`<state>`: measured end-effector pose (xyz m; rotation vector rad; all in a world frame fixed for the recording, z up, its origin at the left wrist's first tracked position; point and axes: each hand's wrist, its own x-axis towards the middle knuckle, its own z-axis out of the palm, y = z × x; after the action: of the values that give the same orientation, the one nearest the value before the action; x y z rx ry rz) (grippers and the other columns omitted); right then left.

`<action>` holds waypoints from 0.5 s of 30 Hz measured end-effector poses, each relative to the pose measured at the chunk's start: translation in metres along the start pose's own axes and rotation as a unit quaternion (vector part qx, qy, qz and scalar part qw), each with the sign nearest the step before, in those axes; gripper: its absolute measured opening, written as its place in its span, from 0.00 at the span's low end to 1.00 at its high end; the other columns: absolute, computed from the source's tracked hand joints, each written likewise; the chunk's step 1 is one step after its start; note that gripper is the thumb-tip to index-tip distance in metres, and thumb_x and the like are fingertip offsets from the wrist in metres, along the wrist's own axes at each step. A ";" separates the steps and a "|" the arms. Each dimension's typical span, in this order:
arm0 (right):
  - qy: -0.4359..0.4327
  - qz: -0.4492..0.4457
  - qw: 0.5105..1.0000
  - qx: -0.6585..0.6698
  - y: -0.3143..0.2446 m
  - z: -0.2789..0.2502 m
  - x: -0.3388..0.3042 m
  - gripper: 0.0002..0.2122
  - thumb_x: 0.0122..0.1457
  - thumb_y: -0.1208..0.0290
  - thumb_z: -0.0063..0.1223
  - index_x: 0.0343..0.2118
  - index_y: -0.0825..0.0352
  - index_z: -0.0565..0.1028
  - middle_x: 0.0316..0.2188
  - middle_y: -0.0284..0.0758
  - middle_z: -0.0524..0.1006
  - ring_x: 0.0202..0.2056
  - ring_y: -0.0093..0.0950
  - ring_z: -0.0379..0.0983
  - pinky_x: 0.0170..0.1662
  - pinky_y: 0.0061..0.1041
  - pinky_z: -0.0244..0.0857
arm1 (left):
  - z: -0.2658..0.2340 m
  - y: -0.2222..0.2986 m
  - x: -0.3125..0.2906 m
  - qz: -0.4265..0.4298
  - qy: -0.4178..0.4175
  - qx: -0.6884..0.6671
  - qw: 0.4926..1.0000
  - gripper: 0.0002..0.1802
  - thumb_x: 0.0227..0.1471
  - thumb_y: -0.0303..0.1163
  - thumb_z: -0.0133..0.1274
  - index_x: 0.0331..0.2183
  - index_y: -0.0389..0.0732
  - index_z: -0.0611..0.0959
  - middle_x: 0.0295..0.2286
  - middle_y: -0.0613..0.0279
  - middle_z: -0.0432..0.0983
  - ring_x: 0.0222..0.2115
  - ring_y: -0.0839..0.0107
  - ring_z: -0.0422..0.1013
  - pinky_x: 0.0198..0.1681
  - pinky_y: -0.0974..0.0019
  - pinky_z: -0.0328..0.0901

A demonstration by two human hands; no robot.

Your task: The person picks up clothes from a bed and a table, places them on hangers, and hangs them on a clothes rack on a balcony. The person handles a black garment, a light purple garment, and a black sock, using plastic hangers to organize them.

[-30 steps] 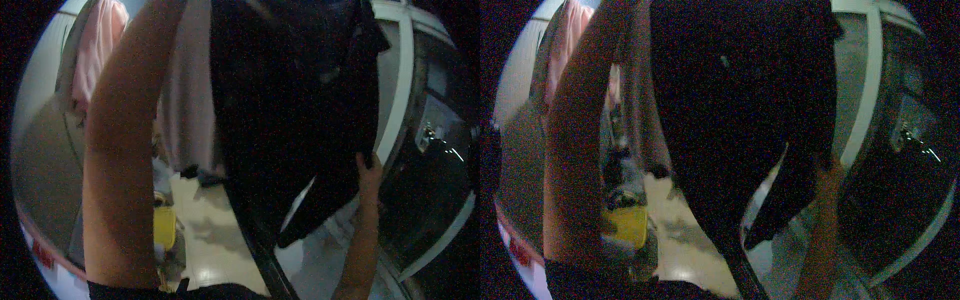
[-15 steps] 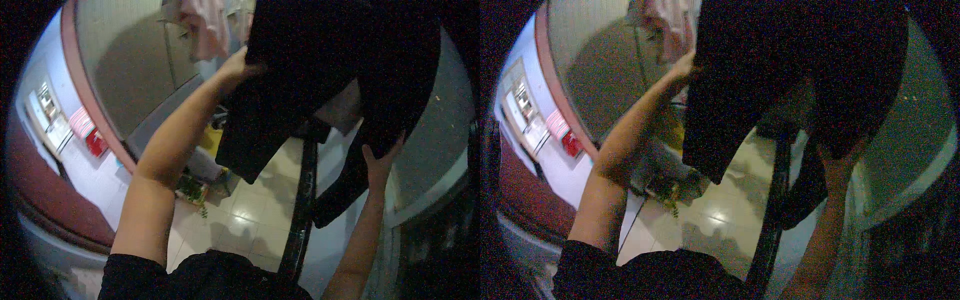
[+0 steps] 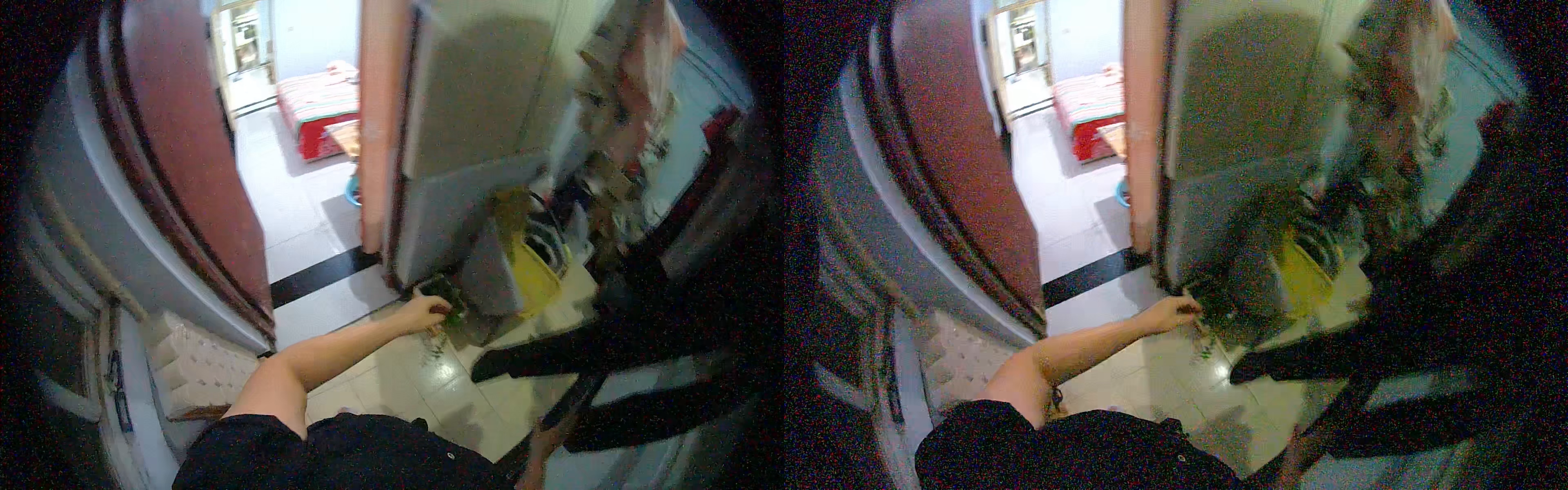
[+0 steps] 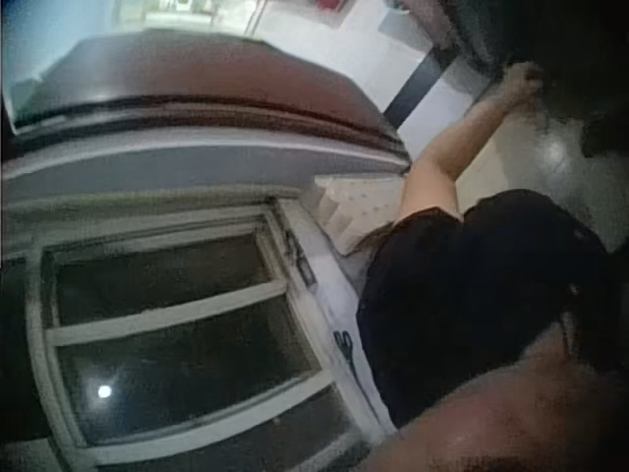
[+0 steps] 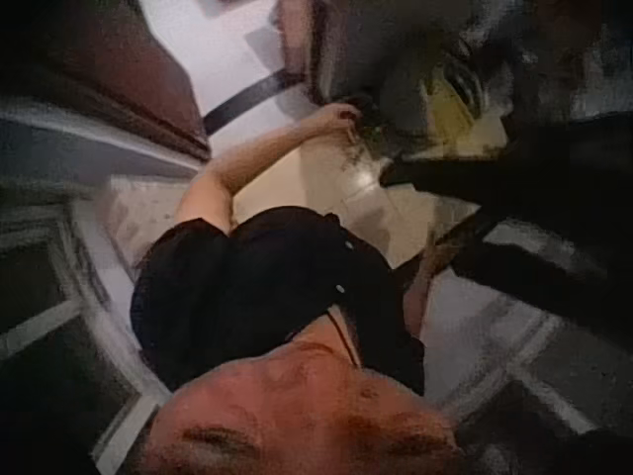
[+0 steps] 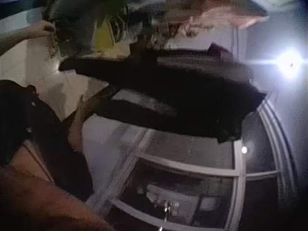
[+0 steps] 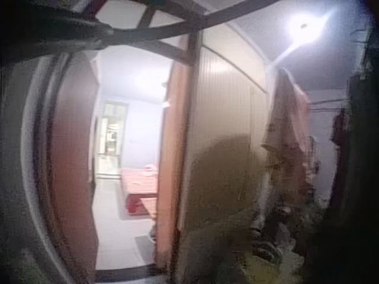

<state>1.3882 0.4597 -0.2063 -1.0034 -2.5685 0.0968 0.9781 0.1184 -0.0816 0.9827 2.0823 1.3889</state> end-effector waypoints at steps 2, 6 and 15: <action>-0.197 0.242 0.941 0.134 -0.165 0.014 -0.007 0.43 0.49 0.51 0.52 0.58 0.70 0.40 0.59 0.47 0.42 0.59 0.42 0.38 0.59 0.40 0.40 | -0.036 -0.036 -0.051 -0.083 0.045 -0.022 0.995 0.15 0.47 0.33 0.50 0.39 0.39 0.77 0.34 0.59 0.74 0.34 0.73 0.69 0.39 0.69 0.63; -0.217 0.305 0.883 0.285 -0.315 0.054 0.039 0.42 0.51 0.55 0.51 0.58 0.72 0.39 0.59 0.48 0.39 0.60 0.41 0.37 0.60 0.34 0.38 | -0.119 -0.079 -0.121 -0.158 0.095 -0.090 0.979 0.14 0.48 0.34 0.50 0.36 0.37 0.78 0.31 0.60 0.75 0.33 0.74 0.68 0.39 0.70 0.63; -0.076 0.312 0.921 0.223 -0.406 0.145 0.135 0.43 0.50 0.66 0.54 0.58 0.65 0.32 0.60 0.44 0.37 0.58 0.42 0.42 0.57 0.37 0.45 | -0.230 -0.156 -0.131 -0.226 0.179 -0.186 0.939 0.12 0.46 0.33 0.50 0.33 0.38 0.79 0.30 0.62 0.75 0.33 0.75 0.68 0.38 0.71 0.62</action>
<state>0.9837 0.2583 -0.2160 -1.6125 -2.0893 0.9122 0.8542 -0.1570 -0.1378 0.0876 1.9992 1.7003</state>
